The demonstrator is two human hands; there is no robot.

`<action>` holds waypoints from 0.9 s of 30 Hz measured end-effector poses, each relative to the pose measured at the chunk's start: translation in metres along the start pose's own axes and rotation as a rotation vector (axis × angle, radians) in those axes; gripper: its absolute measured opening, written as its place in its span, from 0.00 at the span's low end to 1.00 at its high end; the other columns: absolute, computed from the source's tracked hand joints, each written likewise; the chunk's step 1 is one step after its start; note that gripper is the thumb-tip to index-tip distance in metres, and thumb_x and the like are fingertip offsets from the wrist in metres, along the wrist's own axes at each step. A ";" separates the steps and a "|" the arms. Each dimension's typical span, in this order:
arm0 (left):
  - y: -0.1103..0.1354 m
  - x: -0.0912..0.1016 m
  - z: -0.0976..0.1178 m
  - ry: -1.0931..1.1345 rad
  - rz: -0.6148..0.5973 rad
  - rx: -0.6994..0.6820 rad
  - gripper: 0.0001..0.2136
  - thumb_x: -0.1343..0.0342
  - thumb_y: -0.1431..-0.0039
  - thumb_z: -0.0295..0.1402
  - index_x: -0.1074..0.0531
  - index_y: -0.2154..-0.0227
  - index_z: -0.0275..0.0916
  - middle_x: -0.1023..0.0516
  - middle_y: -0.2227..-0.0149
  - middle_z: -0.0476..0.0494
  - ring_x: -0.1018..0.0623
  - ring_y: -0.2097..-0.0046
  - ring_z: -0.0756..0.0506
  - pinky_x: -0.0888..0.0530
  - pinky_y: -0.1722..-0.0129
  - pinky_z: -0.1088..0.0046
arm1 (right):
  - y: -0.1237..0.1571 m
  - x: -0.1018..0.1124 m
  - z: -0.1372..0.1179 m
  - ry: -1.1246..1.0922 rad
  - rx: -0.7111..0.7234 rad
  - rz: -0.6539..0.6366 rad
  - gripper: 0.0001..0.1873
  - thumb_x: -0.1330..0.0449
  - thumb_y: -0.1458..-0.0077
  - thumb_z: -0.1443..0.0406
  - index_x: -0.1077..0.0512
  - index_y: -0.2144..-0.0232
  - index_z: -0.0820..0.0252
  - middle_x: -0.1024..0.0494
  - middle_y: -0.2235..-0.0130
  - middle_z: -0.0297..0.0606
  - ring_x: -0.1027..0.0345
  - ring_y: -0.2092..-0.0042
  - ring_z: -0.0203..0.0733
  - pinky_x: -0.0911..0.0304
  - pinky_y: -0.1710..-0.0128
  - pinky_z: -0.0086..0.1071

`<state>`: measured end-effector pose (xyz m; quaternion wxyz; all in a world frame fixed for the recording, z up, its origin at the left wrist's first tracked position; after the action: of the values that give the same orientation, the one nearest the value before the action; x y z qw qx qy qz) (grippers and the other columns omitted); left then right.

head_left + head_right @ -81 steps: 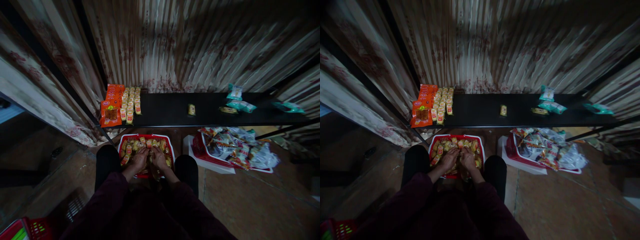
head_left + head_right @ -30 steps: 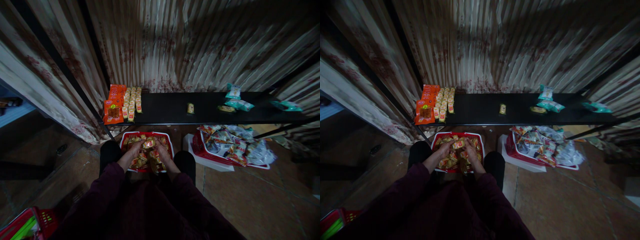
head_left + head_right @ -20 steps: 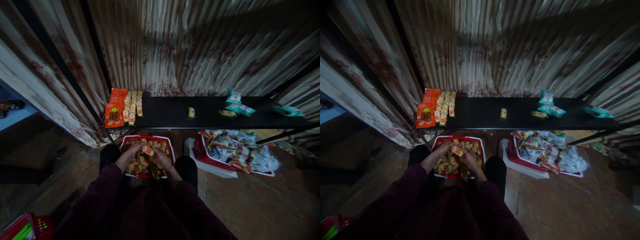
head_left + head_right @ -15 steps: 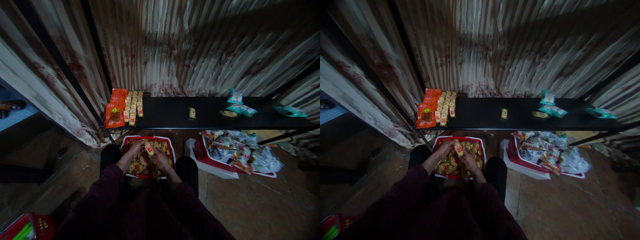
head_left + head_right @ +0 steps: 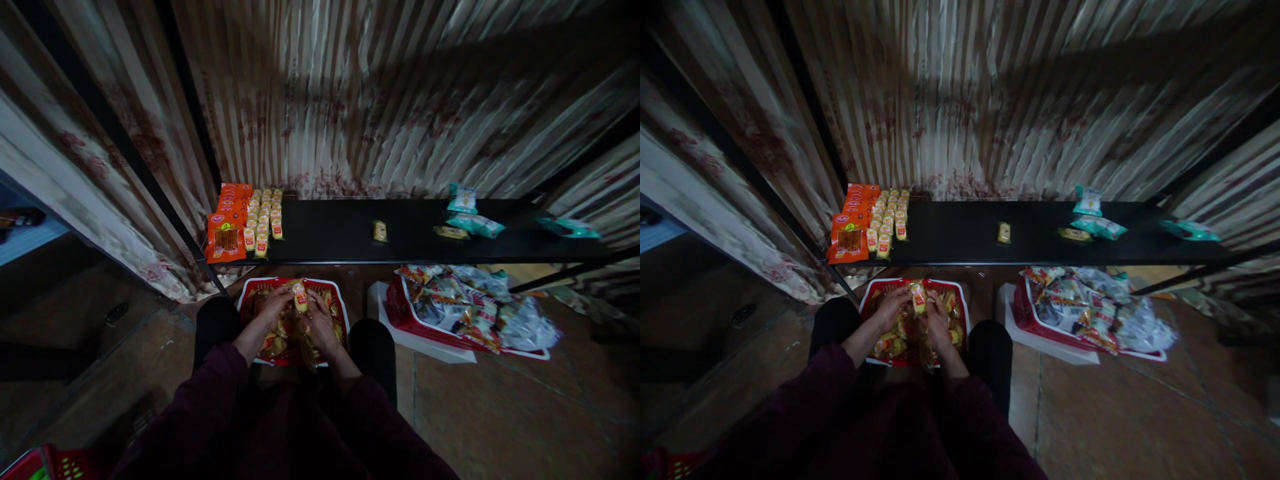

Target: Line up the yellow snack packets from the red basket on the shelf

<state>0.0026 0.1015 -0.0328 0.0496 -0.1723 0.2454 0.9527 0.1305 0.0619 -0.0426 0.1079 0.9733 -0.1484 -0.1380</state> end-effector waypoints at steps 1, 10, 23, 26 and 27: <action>0.000 0.000 0.001 0.005 0.012 -0.002 0.09 0.36 0.58 0.31 0.24 0.70 0.37 0.22 0.69 0.46 0.26 0.71 0.52 0.34 0.70 0.78 | 0.000 0.000 0.000 -0.010 -0.004 0.011 0.24 0.39 0.54 0.48 0.29 0.55 0.47 0.26 0.50 0.36 0.28 0.56 0.43 0.30 0.67 0.32; -0.007 0.002 0.004 0.038 0.061 -0.017 0.09 0.36 0.59 0.32 0.25 0.71 0.36 0.22 0.71 0.46 0.26 0.71 0.51 0.34 0.70 0.77 | 0.002 -0.010 0.003 -0.151 -0.028 -0.094 0.27 0.34 0.57 0.52 0.28 0.54 0.51 0.24 0.54 0.39 0.29 0.53 0.46 0.30 0.61 0.36; -0.010 -0.010 0.014 0.081 0.104 -0.047 0.13 0.34 0.59 0.33 0.26 0.68 0.37 0.22 0.70 0.47 0.25 0.70 0.50 0.31 0.67 0.75 | 0.008 -0.008 -0.014 -0.198 -0.002 -0.004 0.25 0.35 0.56 0.54 0.28 0.54 0.50 0.24 0.52 0.39 0.28 0.56 0.43 0.30 0.59 0.36; -0.011 -0.013 0.013 0.054 0.125 -0.060 0.14 0.34 0.59 0.33 0.27 0.67 0.37 0.22 0.68 0.46 0.25 0.70 0.50 0.30 0.66 0.73 | 0.009 -0.004 -0.016 -0.236 0.004 0.032 0.26 0.34 0.57 0.53 0.28 0.54 0.51 0.24 0.53 0.39 0.27 0.57 0.43 0.30 0.59 0.36; -0.011 -0.014 0.013 0.045 0.136 -0.066 0.14 0.34 0.58 0.34 0.27 0.68 0.37 0.23 0.68 0.46 0.25 0.70 0.50 0.30 0.66 0.72 | 0.010 -0.003 -0.017 -0.247 0.011 0.040 0.26 0.34 0.57 0.53 0.28 0.54 0.51 0.23 0.53 0.39 0.27 0.57 0.43 0.30 0.60 0.36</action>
<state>0.0132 0.1171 -0.0221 -0.0264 -0.1781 0.2259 0.9574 0.1302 0.0567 -0.0238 0.0863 0.9463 -0.1806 -0.2540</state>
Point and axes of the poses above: each hand's wrist, its own y-axis away from the middle knuckle, its own x-axis out of the back of the hand, z = x × y, the point moved 8 cm from there along -y, towards the middle knuckle
